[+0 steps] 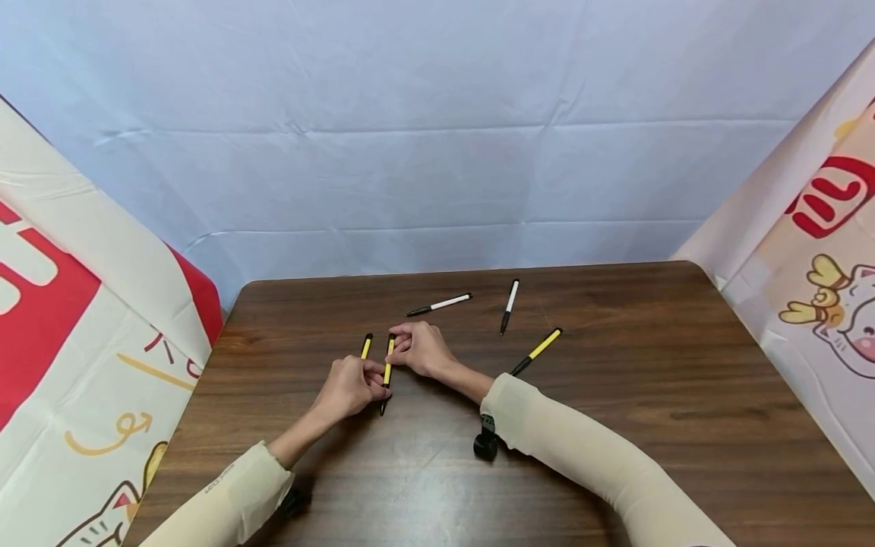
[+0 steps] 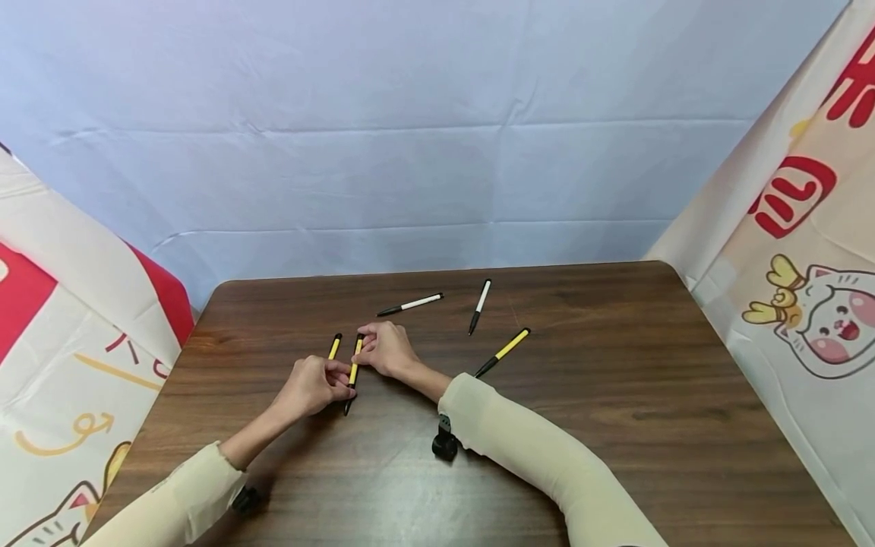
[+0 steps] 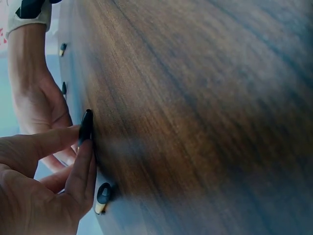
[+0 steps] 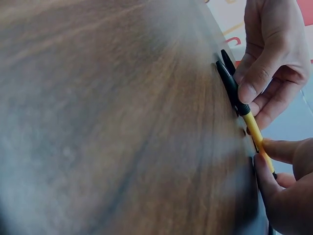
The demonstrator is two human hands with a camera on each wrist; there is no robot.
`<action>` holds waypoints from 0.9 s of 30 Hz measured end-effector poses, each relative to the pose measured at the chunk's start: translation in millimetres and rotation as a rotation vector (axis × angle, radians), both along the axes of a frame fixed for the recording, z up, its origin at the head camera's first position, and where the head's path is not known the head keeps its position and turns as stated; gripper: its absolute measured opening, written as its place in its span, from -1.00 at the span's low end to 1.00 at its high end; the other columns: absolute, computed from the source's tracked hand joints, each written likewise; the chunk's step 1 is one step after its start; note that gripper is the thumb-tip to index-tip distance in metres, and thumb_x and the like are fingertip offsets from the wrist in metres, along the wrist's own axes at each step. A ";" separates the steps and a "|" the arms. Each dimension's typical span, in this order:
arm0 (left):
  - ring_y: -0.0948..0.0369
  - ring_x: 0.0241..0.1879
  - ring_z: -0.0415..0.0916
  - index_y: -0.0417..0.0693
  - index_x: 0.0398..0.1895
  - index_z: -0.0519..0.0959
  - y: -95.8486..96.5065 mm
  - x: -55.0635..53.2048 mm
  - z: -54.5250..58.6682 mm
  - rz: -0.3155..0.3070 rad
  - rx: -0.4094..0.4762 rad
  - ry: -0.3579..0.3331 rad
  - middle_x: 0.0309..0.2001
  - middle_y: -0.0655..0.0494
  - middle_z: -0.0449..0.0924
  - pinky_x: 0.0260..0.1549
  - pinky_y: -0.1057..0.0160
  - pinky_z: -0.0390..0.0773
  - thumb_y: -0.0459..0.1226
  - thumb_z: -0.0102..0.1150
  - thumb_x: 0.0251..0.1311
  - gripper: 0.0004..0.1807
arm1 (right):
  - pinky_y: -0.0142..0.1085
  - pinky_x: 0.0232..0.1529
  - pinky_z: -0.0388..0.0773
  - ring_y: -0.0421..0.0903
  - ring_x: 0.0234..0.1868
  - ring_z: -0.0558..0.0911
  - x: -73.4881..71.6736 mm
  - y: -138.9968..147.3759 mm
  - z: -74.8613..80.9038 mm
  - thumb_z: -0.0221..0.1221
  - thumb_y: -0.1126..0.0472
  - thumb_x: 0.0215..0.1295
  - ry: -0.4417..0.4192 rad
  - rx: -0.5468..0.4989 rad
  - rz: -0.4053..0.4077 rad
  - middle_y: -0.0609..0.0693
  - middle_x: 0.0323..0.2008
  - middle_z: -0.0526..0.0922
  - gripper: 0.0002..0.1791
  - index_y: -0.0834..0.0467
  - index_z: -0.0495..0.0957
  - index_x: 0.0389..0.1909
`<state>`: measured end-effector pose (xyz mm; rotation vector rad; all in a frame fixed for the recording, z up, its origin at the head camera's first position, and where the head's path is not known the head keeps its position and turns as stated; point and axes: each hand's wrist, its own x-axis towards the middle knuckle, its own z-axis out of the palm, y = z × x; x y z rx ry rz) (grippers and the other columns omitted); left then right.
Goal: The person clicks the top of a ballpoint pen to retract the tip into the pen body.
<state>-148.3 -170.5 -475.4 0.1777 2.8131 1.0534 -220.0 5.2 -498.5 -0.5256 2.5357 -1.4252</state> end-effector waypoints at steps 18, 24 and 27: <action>0.40 -0.48 0.59 -0.15 -0.36 0.81 -2.1 1.0 -0.7 -0.031 -0.005 0.067 -0.52 0.25 0.71 -0.35 0.36 0.61 -0.35 0.64 -0.02 -0.84 | -0.36 -0.17 0.70 -0.32 -0.39 0.71 -0.6 -3.5 2.9 0.59 0.28 0.12 0.026 0.048 -0.028 -0.06 -0.32 0.77 -0.49 0.27 0.73 0.11; 0.38 -0.46 0.60 -0.15 -0.37 0.80 -3.3 3.0 -0.1 -0.037 -0.004 0.062 -0.51 0.23 0.72 -0.33 0.33 0.63 -0.36 0.63 0.00 -0.84 | -0.37 -0.15 0.70 -0.35 -0.40 0.70 1.5 -4.8 1.7 0.60 0.26 0.12 0.023 0.048 -0.033 -0.08 -0.33 0.77 -0.47 0.27 0.72 0.12; 0.38 -0.46 0.61 -0.16 -0.36 0.80 -3.4 4.0 -0.3 -0.033 -0.001 0.053 -0.51 0.24 0.72 -0.33 0.34 0.63 -0.36 0.64 0.01 -0.84 | -0.36 -0.13 0.71 -0.33 -0.39 0.72 2.2 -4.1 1.3 0.61 0.25 0.11 0.017 0.032 -0.035 -0.06 -0.32 0.78 -0.47 0.28 0.72 0.12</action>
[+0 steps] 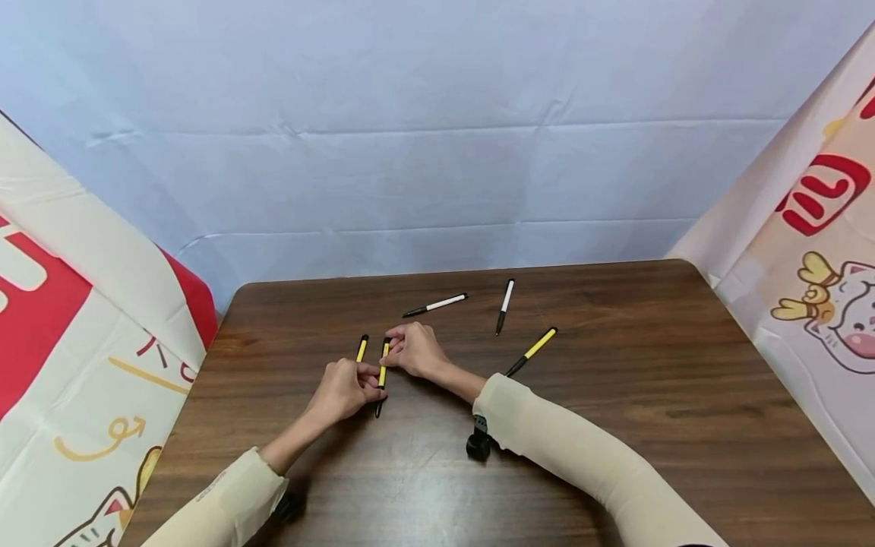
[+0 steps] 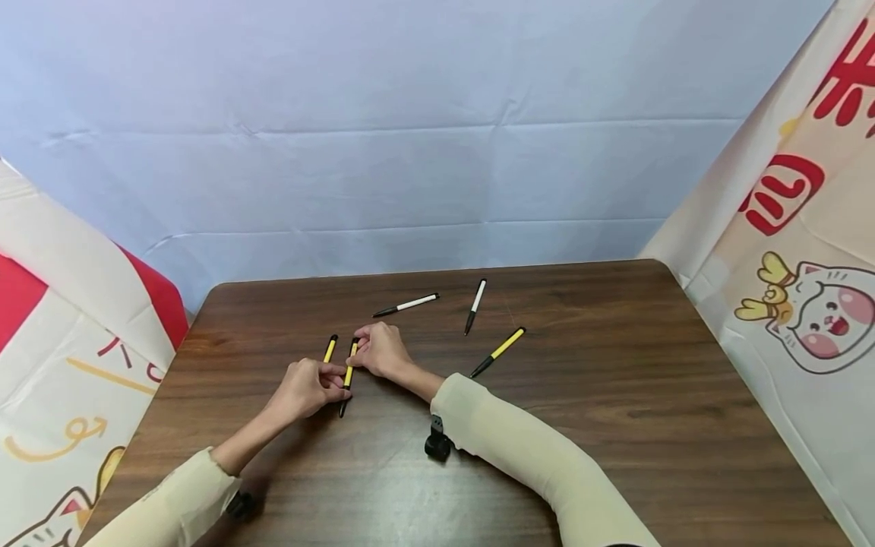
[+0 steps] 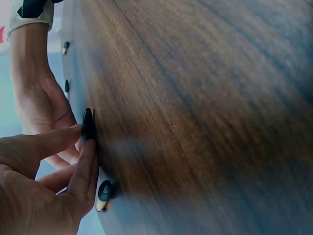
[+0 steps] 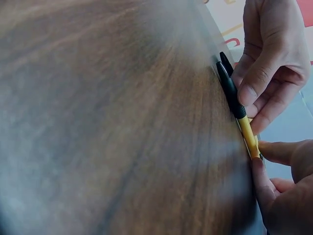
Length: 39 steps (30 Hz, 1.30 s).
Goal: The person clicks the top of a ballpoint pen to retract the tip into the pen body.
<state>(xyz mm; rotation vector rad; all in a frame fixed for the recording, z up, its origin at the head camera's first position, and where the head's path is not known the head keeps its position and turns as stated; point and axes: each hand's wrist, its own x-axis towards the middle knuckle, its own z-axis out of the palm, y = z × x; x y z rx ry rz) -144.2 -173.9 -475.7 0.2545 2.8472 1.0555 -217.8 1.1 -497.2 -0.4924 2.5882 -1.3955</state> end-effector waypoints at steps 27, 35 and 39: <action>0.33 -0.44 0.69 -0.15 -0.31 0.79 1.4 -12.5 6.1 -0.049 -0.026 0.110 -0.47 0.21 0.77 -0.39 0.31 0.68 -0.37 0.58 0.13 -0.89 | -0.34 -0.09 0.73 -0.14 -0.19 0.80 9.0 31.7 9.8 0.56 0.25 0.18 -0.103 -0.119 -0.020 0.09 -0.13 0.81 -0.48 0.30 0.70 0.15; 0.17 -0.30 0.78 -0.30 -0.02 0.76 8.6 -22.9 12.9 -0.046 -0.015 0.145 -0.32 0.02 0.82 -0.27 0.16 0.77 -0.39 0.56 0.16 -0.68 | -0.28 -0.02 0.75 -0.08 -0.09 0.81 9.0 47.0 12.4 0.55 0.24 0.21 -0.074 -0.096 -0.043 0.11 -0.03 0.81 -0.45 0.29 0.67 0.21; 0.10 -0.25 0.80 -0.33 0.04 0.74 10.1 -28.1 14.9 -0.055 -0.002 0.172 -0.23 -0.08 0.83 -0.24 0.10 0.78 -0.38 0.55 0.17 -0.63 | -0.25 -0.01 0.75 -0.04 -0.05 0.80 7.1 55.6 12.4 0.55 0.24 0.21 -0.053 -0.096 -0.060 0.13 -0.01 0.81 -0.44 0.29 0.67 0.22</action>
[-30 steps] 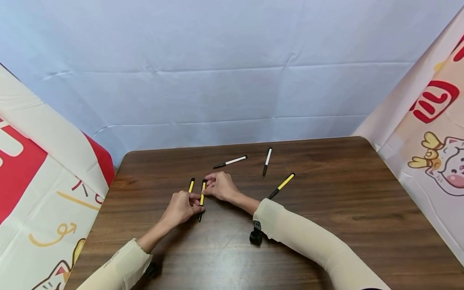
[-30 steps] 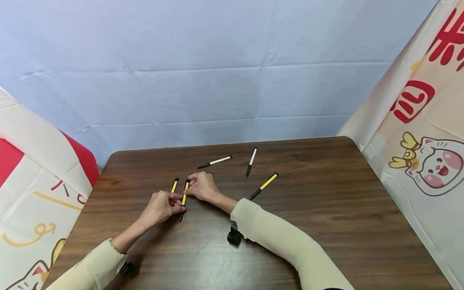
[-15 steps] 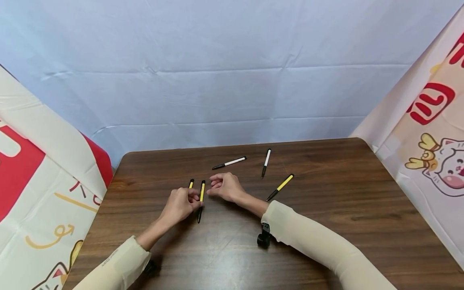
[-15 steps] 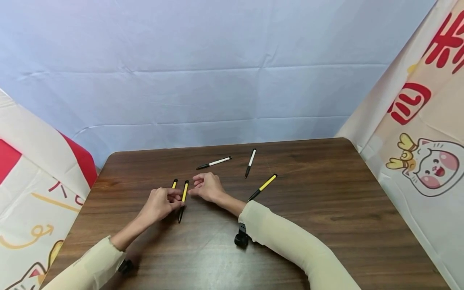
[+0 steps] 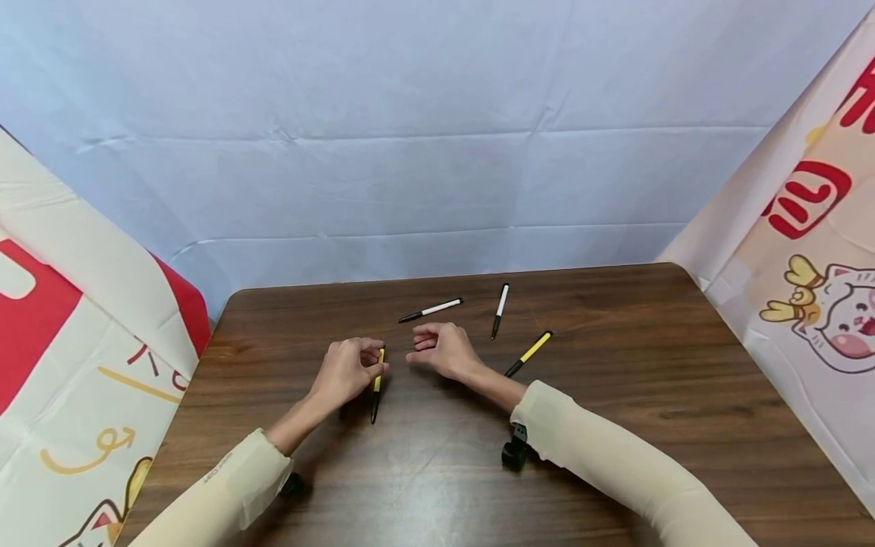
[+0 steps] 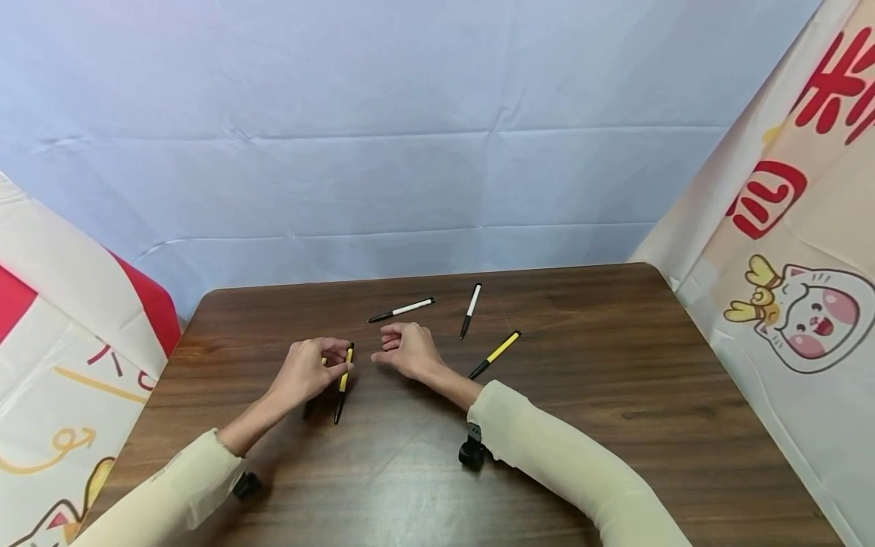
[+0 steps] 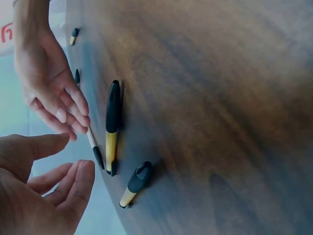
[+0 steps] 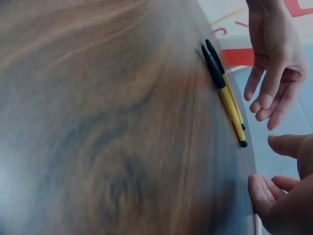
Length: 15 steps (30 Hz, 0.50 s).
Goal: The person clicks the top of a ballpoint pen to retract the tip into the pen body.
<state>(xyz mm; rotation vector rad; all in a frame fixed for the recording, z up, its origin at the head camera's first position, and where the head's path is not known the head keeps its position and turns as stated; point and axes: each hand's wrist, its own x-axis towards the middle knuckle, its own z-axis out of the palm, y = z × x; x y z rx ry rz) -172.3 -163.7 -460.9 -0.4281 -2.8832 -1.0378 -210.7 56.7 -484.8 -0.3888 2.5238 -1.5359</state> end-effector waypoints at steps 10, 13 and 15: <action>-0.02 -0.10 0.78 -0.31 0.12 0.71 4.6 -11.5 1.4 -0.003 0.014 0.037 -0.03 -0.16 0.79 -0.10 0.00 0.77 -0.35 0.55 0.20 -0.57 | -0.22 0.03 0.74 0.00 0.01 0.79 -2.0 19.0 -0.8 0.55 0.21 0.22 0.023 -0.008 -0.025 0.14 0.06 0.78 -0.42 0.28 0.66 0.24; -0.04 -0.09 0.78 -0.30 0.15 0.70 6.7 -14.3 1.7 -0.009 0.024 0.034 0.00 -0.18 0.78 -0.10 0.00 0.77 -0.34 0.54 0.22 -0.56 | -0.22 0.03 0.74 -0.01 0.02 0.79 -2.3 26.0 -1.7 0.55 0.21 0.23 0.027 -0.001 -0.038 0.14 0.07 0.78 -0.41 0.28 0.65 0.26; -0.05 -0.08 0.78 -0.30 0.16 0.70 8.1 -16.7 1.7 -0.013 0.027 0.035 0.01 -0.18 0.78 -0.09 -0.01 0.77 -0.34 0.53 0.23 -0.56 | -0.22 0.03 0.74 0.00 0.03 0.78 -2.2 31.0 -2.0 0.54 0.22 0.23 0.029 0.005 -0.046 0.14 0.07 0.78 -0.41 0.28 0.64 0.27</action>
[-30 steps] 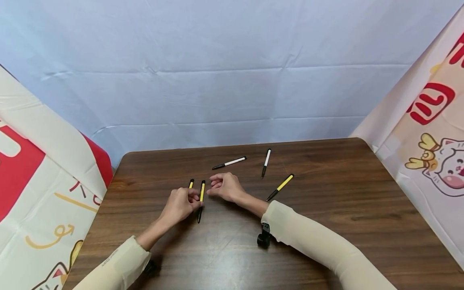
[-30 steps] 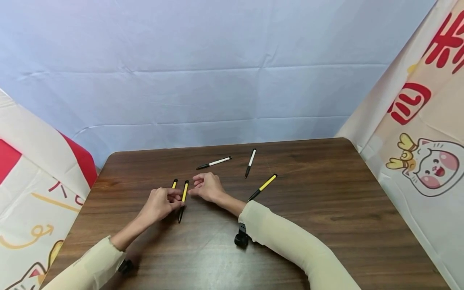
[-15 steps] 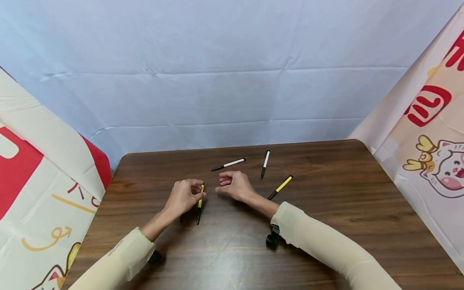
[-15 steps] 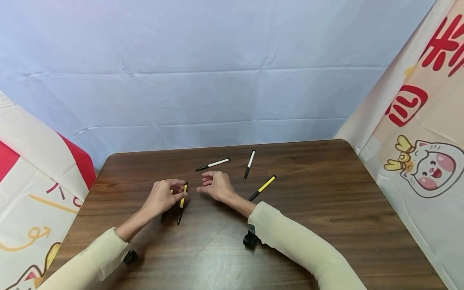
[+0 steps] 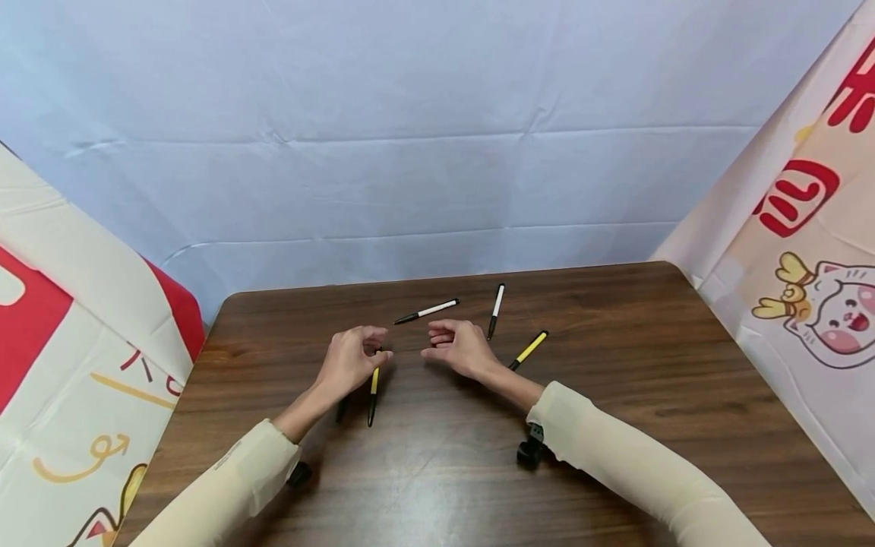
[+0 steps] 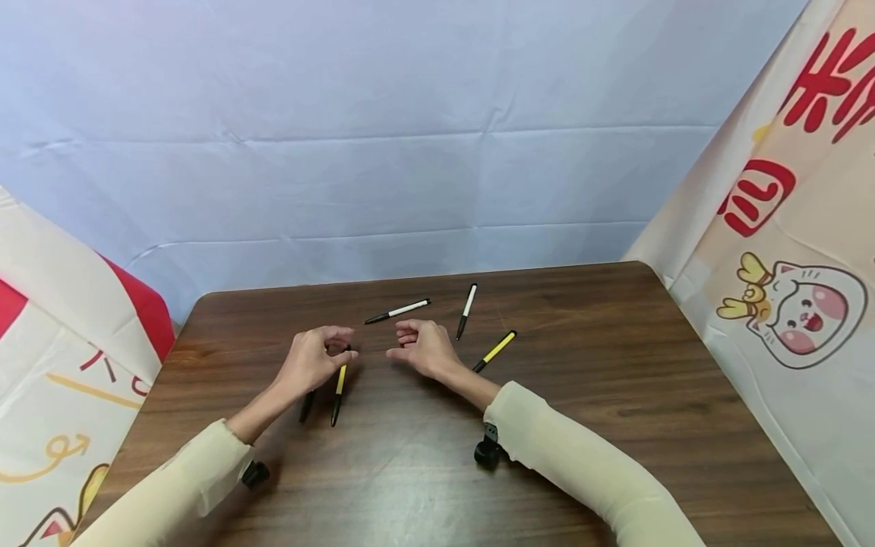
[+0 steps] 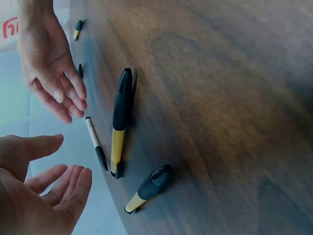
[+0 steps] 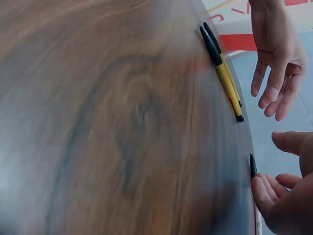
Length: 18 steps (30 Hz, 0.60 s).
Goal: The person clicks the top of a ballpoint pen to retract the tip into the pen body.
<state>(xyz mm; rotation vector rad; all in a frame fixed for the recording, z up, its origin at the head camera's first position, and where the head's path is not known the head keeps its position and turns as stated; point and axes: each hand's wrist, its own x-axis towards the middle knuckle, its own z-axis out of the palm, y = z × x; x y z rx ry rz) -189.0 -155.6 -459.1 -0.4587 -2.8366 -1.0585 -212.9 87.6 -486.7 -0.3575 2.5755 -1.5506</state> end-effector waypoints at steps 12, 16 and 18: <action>-0.06 0.00 0.75 -0.31 0.24 0.65 13.0 -14.4 1.7 -0.044 0.034 0.016 0.06 -0.19 0.75 -0.02 -0.01 0.76 -0.35 0.50 0.26 -0.51 | -0.20 0.13 0.72 0.08 0.13 0.75 -5.2 20.9 -0.9 0.52 0.24 0.26 0.005 0.007 -0.010 0.23 0.16 0.73 -0.34 0.34 0.57 0.34; -0.06 0.04 0.74 -0.30 0.26 0.64 16.5 -19.1 1.6 -0.051 0.020 0.015 0.08 -0.18 0.75 0.01 -0.02 0.74 -0.33 0.50 0.27 -0.50 | -0.17 0.17 0.70 0.10 0.18 0.73 -6.7 25.9 -0.2 0.53 0.23 0.26 0.001 0.002 -0.014 0.22 0.23 0.69 -0.31 0.32 0.55 0.37; -0.06 0.04 0.73 -0.30 0.26 0.64 17.3 -21.6 0.9 -0.053 0.015 0.020 0.08 -0.17 0.75 0.01 -0.04 0.74 -0.33 0.50 0.27 -0.50 | -0.16 0.18 0.70 0.11 0.20 0.72 -8.2 28.6 -0.1 0.52 0.21 0.27 0.011 0.011 -0.022 0.22 0.25 0.68 -0.32 0.32 0.54 0.37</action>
